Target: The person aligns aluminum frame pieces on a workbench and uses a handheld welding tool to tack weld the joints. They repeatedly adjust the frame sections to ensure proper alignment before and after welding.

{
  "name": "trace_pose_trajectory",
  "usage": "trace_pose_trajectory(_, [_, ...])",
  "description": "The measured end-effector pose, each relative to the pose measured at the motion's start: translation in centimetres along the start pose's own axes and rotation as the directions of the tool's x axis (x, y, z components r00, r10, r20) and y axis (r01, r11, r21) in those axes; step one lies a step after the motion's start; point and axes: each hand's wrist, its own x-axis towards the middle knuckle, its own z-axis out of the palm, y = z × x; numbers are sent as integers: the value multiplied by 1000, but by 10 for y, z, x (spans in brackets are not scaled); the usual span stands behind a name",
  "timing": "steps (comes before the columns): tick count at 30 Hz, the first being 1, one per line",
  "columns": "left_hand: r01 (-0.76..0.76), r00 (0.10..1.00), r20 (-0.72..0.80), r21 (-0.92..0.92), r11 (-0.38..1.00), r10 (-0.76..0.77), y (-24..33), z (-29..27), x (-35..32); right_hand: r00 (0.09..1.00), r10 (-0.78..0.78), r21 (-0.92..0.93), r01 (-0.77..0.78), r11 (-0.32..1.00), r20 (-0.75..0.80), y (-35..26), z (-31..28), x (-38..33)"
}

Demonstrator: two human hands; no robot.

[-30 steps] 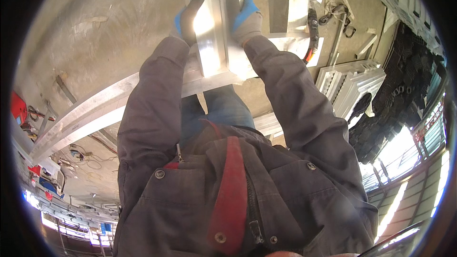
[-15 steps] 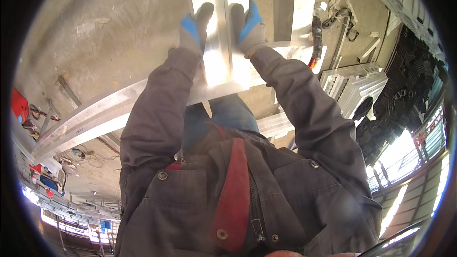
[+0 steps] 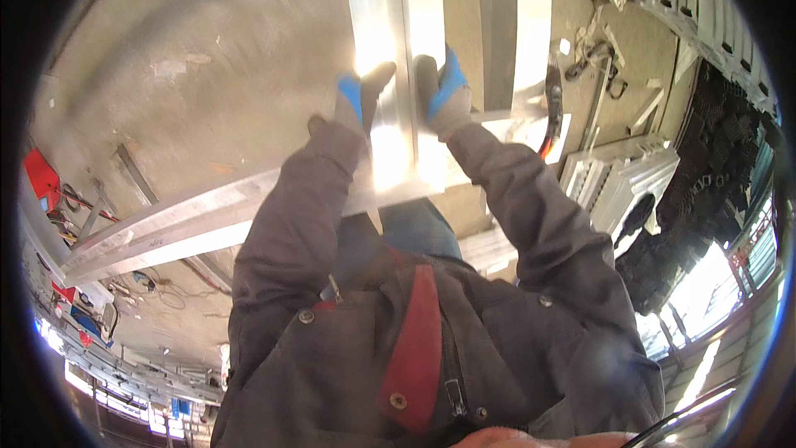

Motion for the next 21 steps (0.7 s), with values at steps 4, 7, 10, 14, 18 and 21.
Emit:
trace_pose_trajectory(4, [32, 984, 180, -184, 982, 2, -8, -3, 4, 998, 51, 51, -50, 997, -22, -5, -1, -3])
trace_pose_trajectory(7, [37, 990, 141, -284, 958, 3, -14, -6, -1, 988, -68, -51, 61, 997, -136, -5, -1, -4])
trace_pose_trajectory(10, [380, 901, 376, -440, 814, -217, -28, -12, -13, 997, -13, 2, 14, 1000, -77, -2, 0, -4])
trace_pose_trajectory(14, [-74, 976, 205, 29, 997, 66, -45, -7, -21, 992, -56, -44, 51, 998, -111, 1, 2, -2])
trace_pose_trajectory(18, [-108, 987, 119, 32, 994, 104, -42, -1, -25, 982, -96, -41, 90, 995, -161, 3, 5, -3])
trace_pose_trajectory(21, [-168, 980, 110, 14, 986, 166, -29, -2, -32, 979, -97, -31, 93, 995, -180, 3, 6, -3])
